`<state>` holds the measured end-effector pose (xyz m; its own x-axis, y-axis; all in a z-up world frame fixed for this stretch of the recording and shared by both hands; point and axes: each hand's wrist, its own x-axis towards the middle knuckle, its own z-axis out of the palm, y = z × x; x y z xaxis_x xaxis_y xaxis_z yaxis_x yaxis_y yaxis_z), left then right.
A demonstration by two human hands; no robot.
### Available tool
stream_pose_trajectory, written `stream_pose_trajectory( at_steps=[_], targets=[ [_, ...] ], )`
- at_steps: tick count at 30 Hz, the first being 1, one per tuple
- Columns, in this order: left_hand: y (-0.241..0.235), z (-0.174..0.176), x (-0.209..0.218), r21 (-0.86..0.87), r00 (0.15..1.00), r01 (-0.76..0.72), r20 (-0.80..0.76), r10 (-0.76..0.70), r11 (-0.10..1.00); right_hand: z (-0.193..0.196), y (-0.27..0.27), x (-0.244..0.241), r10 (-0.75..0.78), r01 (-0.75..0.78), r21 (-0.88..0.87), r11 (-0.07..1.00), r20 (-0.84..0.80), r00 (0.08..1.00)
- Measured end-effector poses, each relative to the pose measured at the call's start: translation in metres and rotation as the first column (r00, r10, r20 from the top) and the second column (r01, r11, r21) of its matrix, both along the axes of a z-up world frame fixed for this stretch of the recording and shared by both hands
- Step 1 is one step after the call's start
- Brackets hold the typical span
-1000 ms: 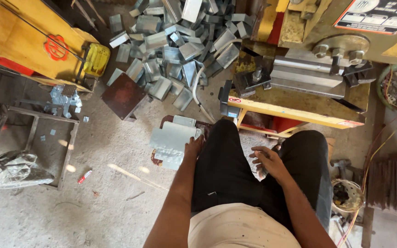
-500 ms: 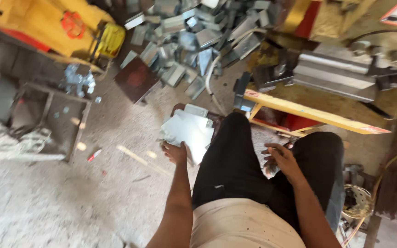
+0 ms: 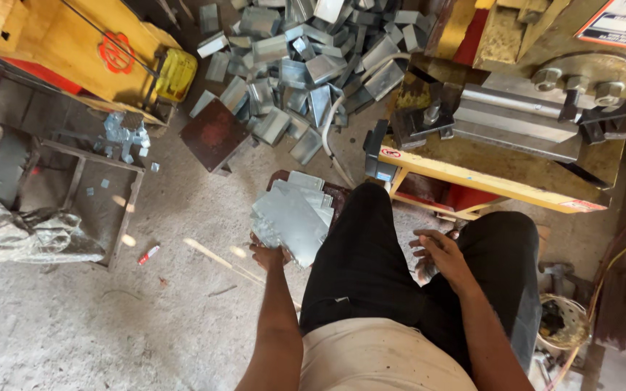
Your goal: The person bends metal sheets using a heavy industrial press machine by positioning each sheet under the press and activating the mechanism.
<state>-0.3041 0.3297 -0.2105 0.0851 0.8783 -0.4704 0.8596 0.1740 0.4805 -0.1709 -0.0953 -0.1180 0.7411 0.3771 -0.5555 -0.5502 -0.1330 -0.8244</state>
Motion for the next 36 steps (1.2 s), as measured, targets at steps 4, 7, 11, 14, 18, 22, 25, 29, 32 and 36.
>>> stream_pose_trajectory(
  at_steps=[4, 7, 11, 14, 18, 22, 25, 29, 32, 36],
  targets=[
    [0.007, 0.005, 0.019, -0.049, 0.994, -0.109, -0.036, 0.107, 0.993, -0.005, 0.007, 0.009, 0.001, -0.001, 0.024, 1.0, 0.003, 1.0],
    [0.006, 0.001, 0.007, -0.083, 0.988, -0.147, 0.028, 0.149, 0.986, -0.005, 0.002, -0.001, 0.009, -0.009, 0.002, 1.0, 0.006, 1.0],
    [0.022, -0.009, 0.01, 0.05, 0.985, -0.144, 0.107, 0.138, 0.988, -0.003, 0.001, 0.004, -0.004, 0.004, 0.01, 1.0, 0.0, 1.0],
    [0.037, -0.012, 0.015, 0.071, 0.981, -0.114, 0.169, 0.1, 0.991, 0.003, 0.003, 0.006, -0.002, 0.002, 0.011, 1.0, 0.01, 1.0],
    [0.04, -0.011, 0.024, 0.0, 0.999, 0.019, -0.038, -0.019, 1.0, 0.012, 0.004, 0.002, 0.023, -0.022, -0.044, 0.999, 0.011, 1.0],
    [0.027, -0.012, 0.034, -0.108, 0.979, 0.099, -0.17, -0.117, 0.989, 0.014, 0.005, 0.002, -0.002, 0.002, -0.053, 0.999, 0.005, 1.0],
    [0.012, -0.024, 0.039, -0.118, 0.95, 0.166, -0.247, -0.191, 0.979, 0.01, -0.002, -0.001, -0.02, 0.019, -0.057, 0.998, -0.016, 1.0],
    [0.003, -0.041, 0.04, 0.008, 0.958, 0.212, -0.201, -0.206, 0.977, 0.002, -0.004, -0.002, 0.02, -0.022, -0.093, 0.995, -0.022, 1.0],
    [0.006, -0.045, 0.044, 0.03, 0.956, 0.205, -0.222, -0.193, 0.978, 0.001, -0.001, 0.0, 0.009, -0.016, -0.111, 0.994, -0.063, 0.998],
    [0.009, -0.049, 0.05, 0.047, 0.96, 0.186, -0.223, -0.171, 0.981, -0.005, 0.001, 0.0, -0.009, 0.002, -0.093, 0.996, -0.069, 0.998]
  ],
)
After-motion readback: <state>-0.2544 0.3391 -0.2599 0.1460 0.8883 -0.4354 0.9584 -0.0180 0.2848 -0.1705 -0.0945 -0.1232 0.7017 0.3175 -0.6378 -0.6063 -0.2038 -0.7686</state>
